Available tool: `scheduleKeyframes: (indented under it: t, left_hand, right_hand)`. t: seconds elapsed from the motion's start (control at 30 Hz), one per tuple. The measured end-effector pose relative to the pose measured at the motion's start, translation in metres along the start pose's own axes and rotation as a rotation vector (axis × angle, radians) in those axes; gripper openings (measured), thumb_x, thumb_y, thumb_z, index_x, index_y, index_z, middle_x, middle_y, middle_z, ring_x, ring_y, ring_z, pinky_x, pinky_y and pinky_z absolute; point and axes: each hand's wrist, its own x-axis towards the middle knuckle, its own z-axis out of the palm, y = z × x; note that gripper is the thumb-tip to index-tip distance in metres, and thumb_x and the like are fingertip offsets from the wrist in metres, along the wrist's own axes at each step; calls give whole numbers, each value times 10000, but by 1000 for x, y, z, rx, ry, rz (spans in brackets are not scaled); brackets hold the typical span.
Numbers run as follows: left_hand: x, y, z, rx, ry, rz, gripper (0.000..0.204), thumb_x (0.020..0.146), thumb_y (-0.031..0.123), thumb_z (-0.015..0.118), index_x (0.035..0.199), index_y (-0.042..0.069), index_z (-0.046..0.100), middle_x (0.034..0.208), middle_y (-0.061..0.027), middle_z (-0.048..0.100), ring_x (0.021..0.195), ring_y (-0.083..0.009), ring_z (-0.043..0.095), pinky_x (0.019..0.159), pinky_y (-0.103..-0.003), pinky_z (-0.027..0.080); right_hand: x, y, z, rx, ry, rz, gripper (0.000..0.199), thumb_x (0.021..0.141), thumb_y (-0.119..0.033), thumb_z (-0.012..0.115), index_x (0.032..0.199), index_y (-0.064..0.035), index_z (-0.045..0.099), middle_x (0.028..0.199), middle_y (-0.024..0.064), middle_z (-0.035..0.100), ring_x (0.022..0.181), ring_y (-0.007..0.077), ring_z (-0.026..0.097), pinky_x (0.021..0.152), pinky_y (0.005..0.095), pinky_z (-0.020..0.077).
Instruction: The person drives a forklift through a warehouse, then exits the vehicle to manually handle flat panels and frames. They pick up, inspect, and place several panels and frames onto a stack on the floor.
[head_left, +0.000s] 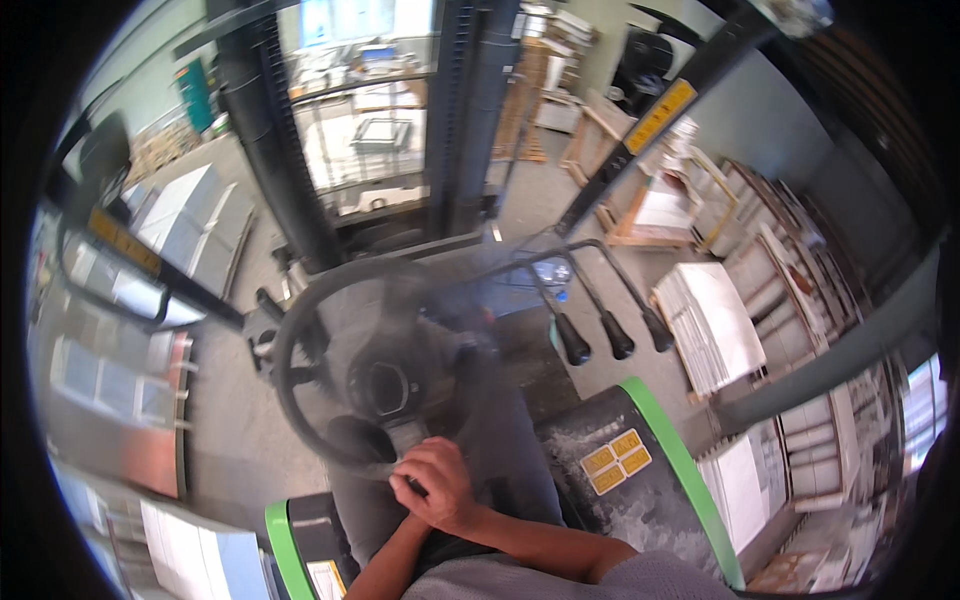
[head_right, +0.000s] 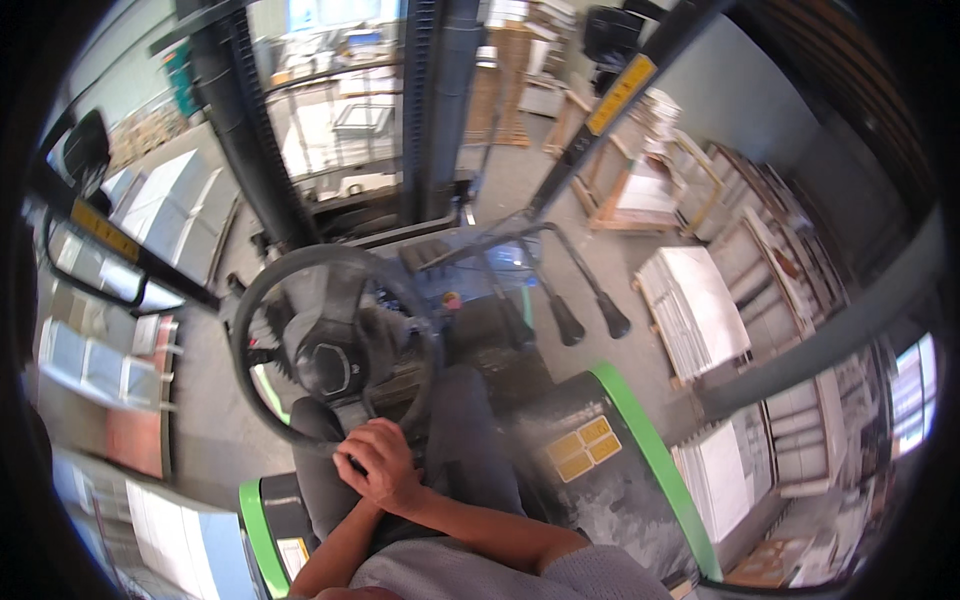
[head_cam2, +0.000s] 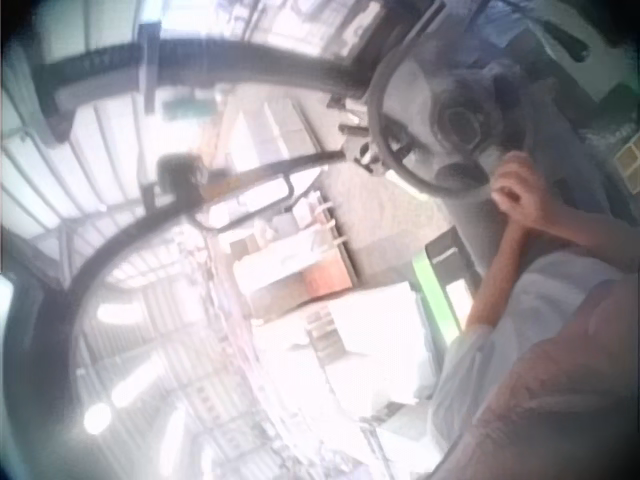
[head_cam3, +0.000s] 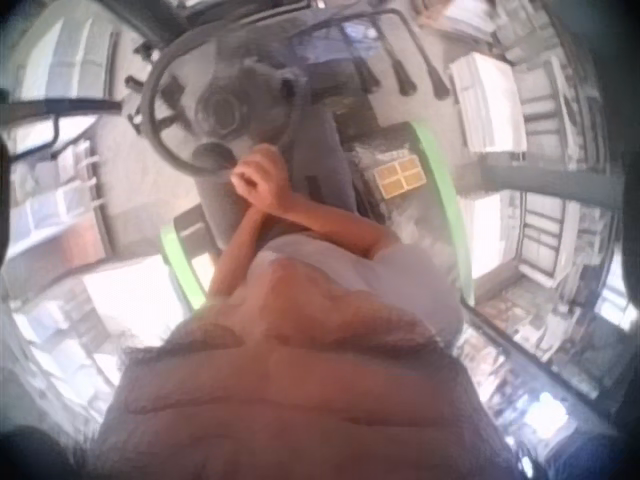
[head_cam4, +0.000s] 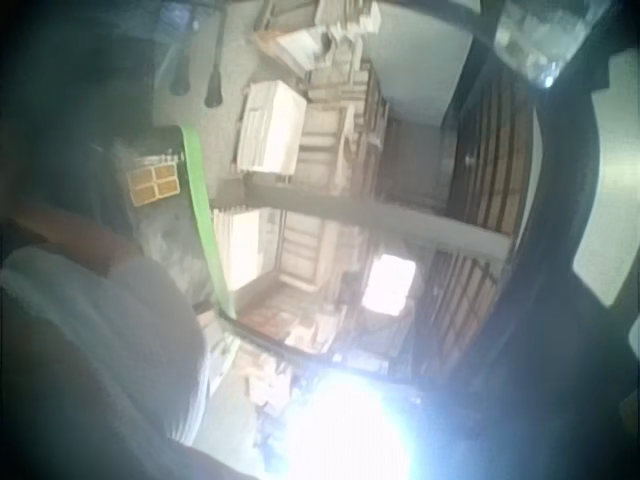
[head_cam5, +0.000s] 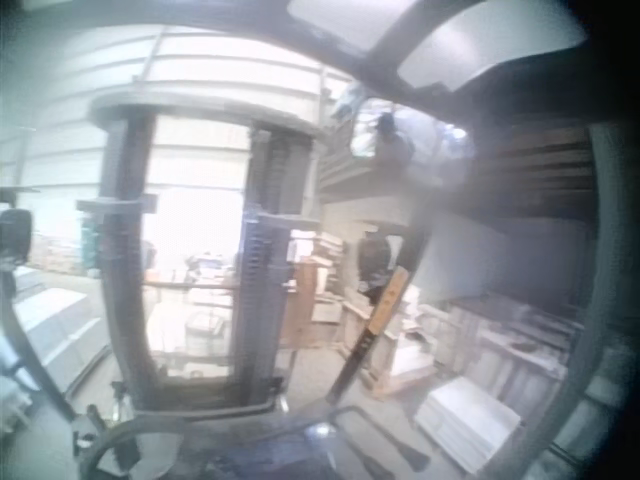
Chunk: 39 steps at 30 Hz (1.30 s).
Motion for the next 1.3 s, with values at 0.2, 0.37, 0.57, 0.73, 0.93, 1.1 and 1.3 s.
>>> scheduleKeyframes:
  t: [0.2, 0.37, 0.57, 0.73, 0.93, 1.1, 1.3]
  left_hand:
    - [47, 28, -56, -18, 62, -1, 308, 907, 303, 548, 1113, 107, 666, 1136, -172, 691, 1074, -359, 649, 854, -463, 519]
    - [76, 51, -98, -31, 108, 19, 306, 909, 299, 546, 1114, 105, 665, 1134, -174, 692, 1072, -361, 649, 853, -466, 519]
    - [107, 45, -129, -25, 147, 39, 304, 911, 295, 545, 1114, 103, 664, 1131, -176, 692, 1070, -364, 649, 852, -469, 519]
    - [132, 48, -145, -26, 169, 30, 302, 912, 291, 544, 1114, 102, 663, 1128, -179, 692, 1068, -366, 649, 851, -471, 519]
    - [170, 53, -167, -5, 105, -52, 298, 912, 278, 533, 1089, 84, 673, 1107, -195, 693, 1038, -374, 659, 841, -483, 526]
    - [202, 57, -188, 38, 76, -107, 291, 903, 262, 518, 1014, 60, 696, 1026, -213, 706, 965, -392, 679, 815, -497, 537]
    - [243, 72, -229, 42, -28, -165, 309, 910, 267, 505, 982, 38, 699, 1004, -213, 711, 948, -393, 686, 803, -503, 540]
  right_hand:
    - [85, 11, 4, -7, -19, -2, 226, 739, -77, 777, 924, -89, 648, 946, 55, 637, 879, 251, 630, 876, 453, 493]
    - [148, 13, -1, 0, -56, -3, 214, 747, -72, 771, 921, -75, 646, 948, 62, 636, 897, 262, 615, 865, 447, 489]
    - [186, 42, 17, 13, -75, -6, 205, 767, -62, 760, 930, -67, 635, 969, 82, 628, 919, 296, 597, 864, 446, 486]
    - [214, 59, 18, 29, -114, 12, 199, 786, -62, 749, 945, -63, 628, 978, 91, 625, 929, 309, 591, 874, 452, 479]
    - [252, 85, 25, 24, -112, 12, 198, 789, -54, 739, 952, -56, 626, 976, 94, 624, 926, 312, 592, 862, 447, 483]
    - [286, 102, 29, 36, -113, 23, 188, 784, -30, 724, 939, -49, 619, 970, 100, 623, 926, 317, 595, 855, 438, 489]
    - [327, 127, 38, 29, -115, 41, 187, 779, 14, 697, 929, -41, 600, 965, 107, 623, 937, 323, 592, 853, 422, 491]
